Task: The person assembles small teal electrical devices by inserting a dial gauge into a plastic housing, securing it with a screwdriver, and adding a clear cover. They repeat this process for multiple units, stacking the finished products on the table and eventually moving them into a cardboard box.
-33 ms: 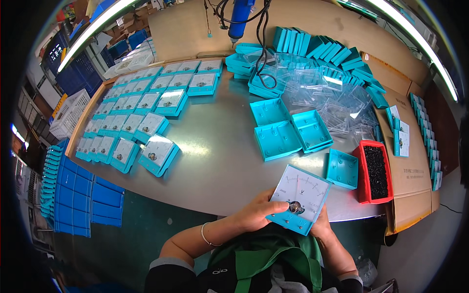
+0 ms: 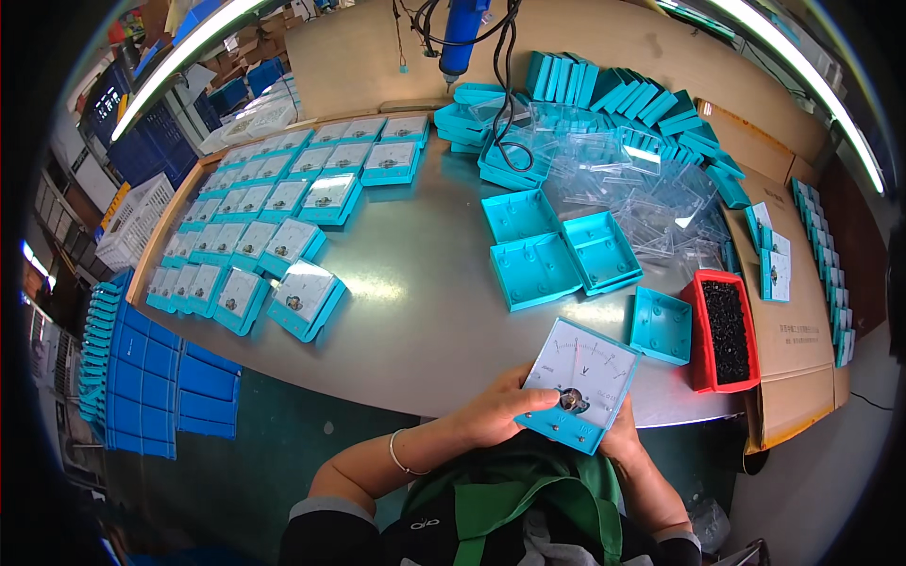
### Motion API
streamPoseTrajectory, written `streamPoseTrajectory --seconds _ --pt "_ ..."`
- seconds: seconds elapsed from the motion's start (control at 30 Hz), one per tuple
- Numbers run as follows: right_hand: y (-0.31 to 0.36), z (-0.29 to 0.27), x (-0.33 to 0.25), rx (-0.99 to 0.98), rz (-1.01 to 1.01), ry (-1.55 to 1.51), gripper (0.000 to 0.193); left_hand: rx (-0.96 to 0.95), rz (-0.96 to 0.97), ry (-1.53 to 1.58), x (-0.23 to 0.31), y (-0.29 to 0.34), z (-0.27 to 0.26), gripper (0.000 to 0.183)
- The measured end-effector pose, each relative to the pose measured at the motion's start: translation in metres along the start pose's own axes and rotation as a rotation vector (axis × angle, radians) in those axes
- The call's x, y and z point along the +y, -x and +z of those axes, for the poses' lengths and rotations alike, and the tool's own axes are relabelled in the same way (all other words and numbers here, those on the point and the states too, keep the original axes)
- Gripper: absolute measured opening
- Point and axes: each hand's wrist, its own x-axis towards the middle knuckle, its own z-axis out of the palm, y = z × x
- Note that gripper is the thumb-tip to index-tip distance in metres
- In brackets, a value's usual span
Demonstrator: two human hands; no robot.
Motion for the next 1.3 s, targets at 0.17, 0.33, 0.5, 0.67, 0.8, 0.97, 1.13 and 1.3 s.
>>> streamPoseTrajectory --seconds 0.17,0.33,0.5,0.67,0.8,0.97,1.13,1.3 --pt "0.008 -0.001 -0.002 -0.01 -0.044 -0.031 0.046 -0.01 0.007 -0.022 -0.005 -0.005 0.009 0.051" --pt "0.01 0.004 0.003 0.035 -0.05 0.003 0.015 0.046 -0.016 -0.002 -0.002 -0.001 0.009 0.049" --pt "0.01 0.01 0.004 0.011 -0.062 -0.022 0.014 0.097 0.012 0.017 -0.002 -0.001 0.007 0.046" --pt "0.008 0.01 0.003 -0.019 -0.055 -0.01 0.014 0.09 -0.014 0.031 -0.001 0.0 0.002 0.045" --pt "0.005 0.007 0.002 -0.074 -0.051 -0.017 0.012 0.075 -0.042 0.042 0.002 0.002 0.0 0.045" --pt "0.004 0.002 -0.002 -0.113 -0.019 -0.016 0.012 0.067 -0.069 0.053 0.001 0.003 0.001 0.044" --pt "0.005 -0.003 -0.003 -0.135 -0.028 -0.019 0.015 0.058 -0.059 0.033 -0.003 -0.001 0.004 0.045" --pt "0.006 -0.008 -0.006 -0.157 -0.019 -0.041 0.016 0.035 -0.083 0.023 -0.007 -0.001 0.003 0.048"
